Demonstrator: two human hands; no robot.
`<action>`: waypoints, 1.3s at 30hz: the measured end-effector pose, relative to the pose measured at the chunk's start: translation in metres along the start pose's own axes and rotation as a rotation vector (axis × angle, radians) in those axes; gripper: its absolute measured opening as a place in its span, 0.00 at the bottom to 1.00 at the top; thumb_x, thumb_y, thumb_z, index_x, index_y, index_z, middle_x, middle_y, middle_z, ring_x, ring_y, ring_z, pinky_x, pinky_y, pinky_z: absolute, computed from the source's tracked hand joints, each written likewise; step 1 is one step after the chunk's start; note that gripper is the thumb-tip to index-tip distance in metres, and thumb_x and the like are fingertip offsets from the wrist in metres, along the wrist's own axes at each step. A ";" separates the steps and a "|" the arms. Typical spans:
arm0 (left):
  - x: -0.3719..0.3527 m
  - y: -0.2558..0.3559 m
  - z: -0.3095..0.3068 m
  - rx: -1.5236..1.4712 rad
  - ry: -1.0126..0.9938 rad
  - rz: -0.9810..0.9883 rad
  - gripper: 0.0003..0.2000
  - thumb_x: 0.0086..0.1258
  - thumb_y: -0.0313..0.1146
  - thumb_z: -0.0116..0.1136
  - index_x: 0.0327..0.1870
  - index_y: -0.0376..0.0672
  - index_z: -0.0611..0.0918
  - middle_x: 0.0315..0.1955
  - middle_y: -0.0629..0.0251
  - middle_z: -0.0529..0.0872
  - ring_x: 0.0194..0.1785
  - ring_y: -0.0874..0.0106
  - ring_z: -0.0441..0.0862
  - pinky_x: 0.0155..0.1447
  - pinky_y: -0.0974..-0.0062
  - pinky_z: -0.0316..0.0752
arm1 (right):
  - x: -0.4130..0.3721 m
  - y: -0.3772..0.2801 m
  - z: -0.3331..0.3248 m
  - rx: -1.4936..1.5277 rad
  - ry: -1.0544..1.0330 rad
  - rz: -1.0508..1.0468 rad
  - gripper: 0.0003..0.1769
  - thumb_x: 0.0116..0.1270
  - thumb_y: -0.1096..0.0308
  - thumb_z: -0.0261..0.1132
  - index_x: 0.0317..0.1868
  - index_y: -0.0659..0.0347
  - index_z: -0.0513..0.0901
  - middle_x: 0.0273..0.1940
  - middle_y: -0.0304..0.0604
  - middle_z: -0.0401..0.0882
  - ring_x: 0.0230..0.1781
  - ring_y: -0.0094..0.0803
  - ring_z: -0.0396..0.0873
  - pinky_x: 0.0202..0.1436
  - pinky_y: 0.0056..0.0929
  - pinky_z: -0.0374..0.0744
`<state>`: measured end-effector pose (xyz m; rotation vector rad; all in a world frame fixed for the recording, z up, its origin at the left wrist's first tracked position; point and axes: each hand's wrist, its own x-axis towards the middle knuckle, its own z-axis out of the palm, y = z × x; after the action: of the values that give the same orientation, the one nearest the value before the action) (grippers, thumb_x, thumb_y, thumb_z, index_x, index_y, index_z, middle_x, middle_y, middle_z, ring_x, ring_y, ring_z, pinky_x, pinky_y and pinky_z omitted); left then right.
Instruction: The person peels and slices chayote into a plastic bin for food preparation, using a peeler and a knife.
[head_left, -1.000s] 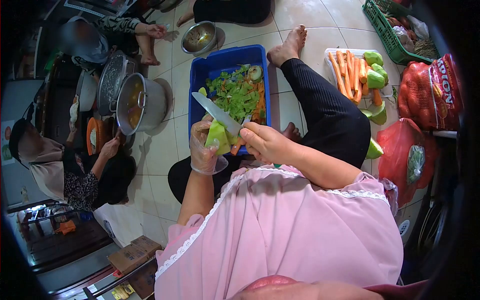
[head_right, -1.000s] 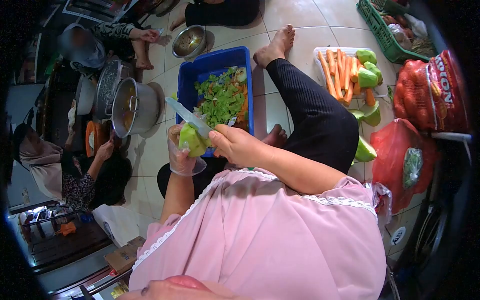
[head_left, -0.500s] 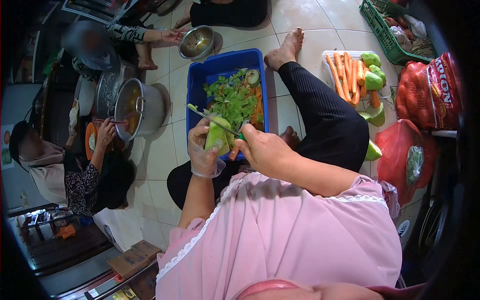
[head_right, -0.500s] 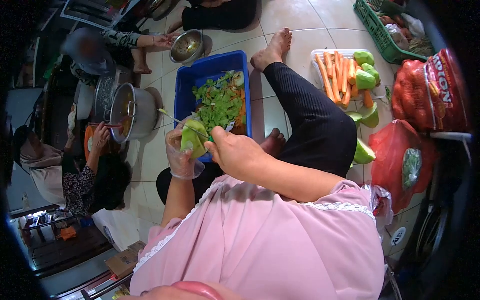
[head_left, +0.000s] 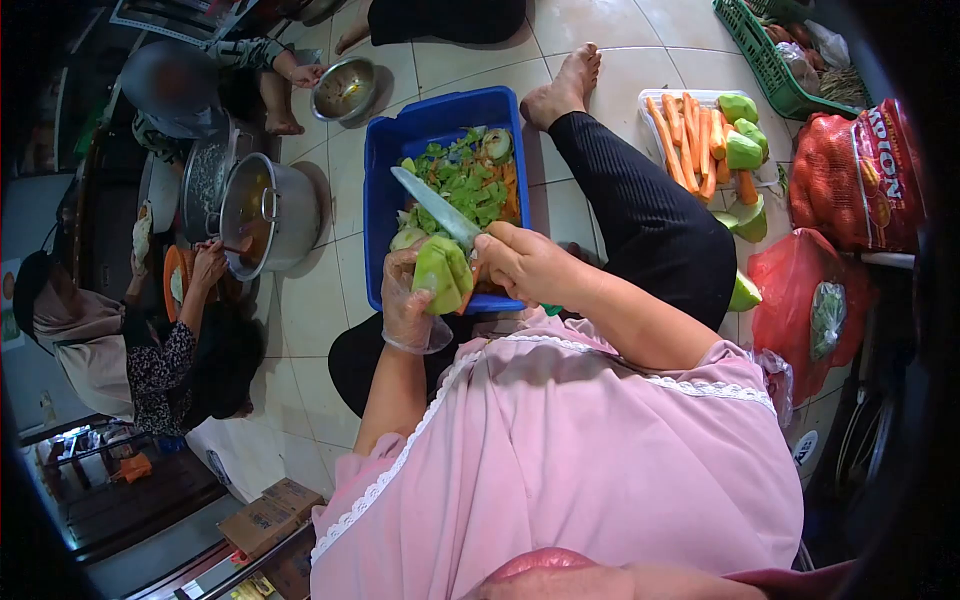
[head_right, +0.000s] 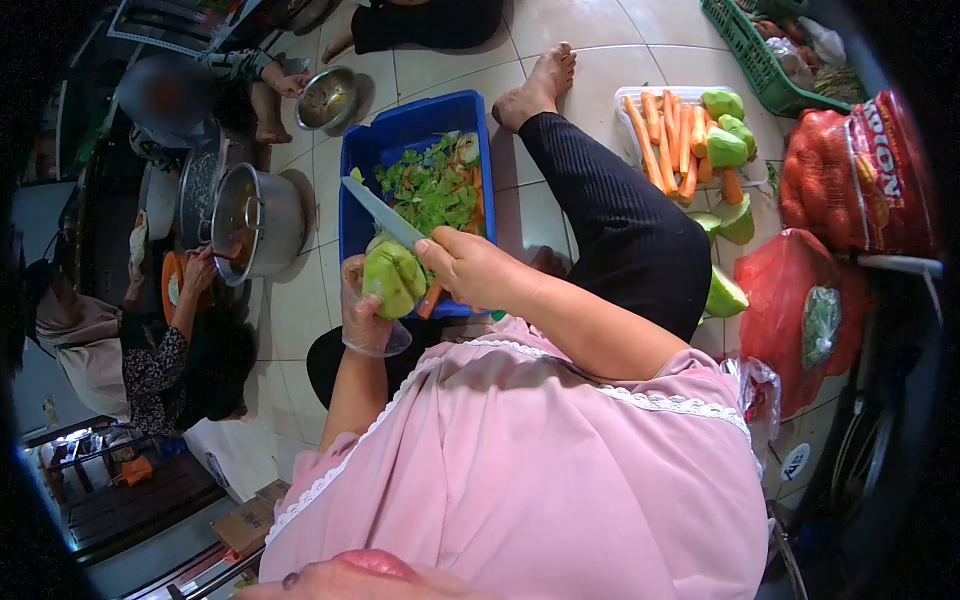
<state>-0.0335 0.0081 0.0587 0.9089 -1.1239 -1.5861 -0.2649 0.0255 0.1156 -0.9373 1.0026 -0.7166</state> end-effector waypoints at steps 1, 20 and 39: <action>0.001 0.003 0.003 -0.002 -0.004 0.005 0.31 0.50 0.43 0.75 0.54 0.45 0.72 0.60 0.53 0.76 0.63 0.62 0.73 0.69 0.63 0.66 | -0.003 -0.003 0.001 0.023 0.009 0.016 0.19 0.80 0.53 0.49 0.41 0.63 0.72 0.22 0.32 0.63 0.17 0.19 0.63 0.17 0.22 0.66; 0.009 0.008 0.010 -0.024 -0.067 0.111 0.32 0.47 0.38 0.75 0.55 0.50 0.71 0.60 0.55 0.75 0.61 0.61 0.76 0.65 0.61 0.73 | -0.002 0.010 0.009 0.183 -0.051 -0.032 0.22 0.79 0.50 0.48 0.39 0.63 0.69 0.23 0.39 0.69 0.21 0.26 0.75 0.16 0.25 0.69; 0.003 0.000 0.012 0.088 0.096 0.109 0.30 0.52 0.45 0.68 0.55 0.47 0.70 0.47 0.64 0.77 0.52 0.67 0.79 0.58 0.67 0.75 | 0.009 0.035 0.024 0.423 -0.161 0.069 0.19 0.80 0.51 0.48 0.41 0.61 0.70 0.23 0.43 0.71 0.09 0.24 0.63 0.10 0.26 0.64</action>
<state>-0.0455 0.0081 0.0625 0.9555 -1.1628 -1.3995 -0.2365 0.0403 0.0857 -0.5775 0.7002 -0.7455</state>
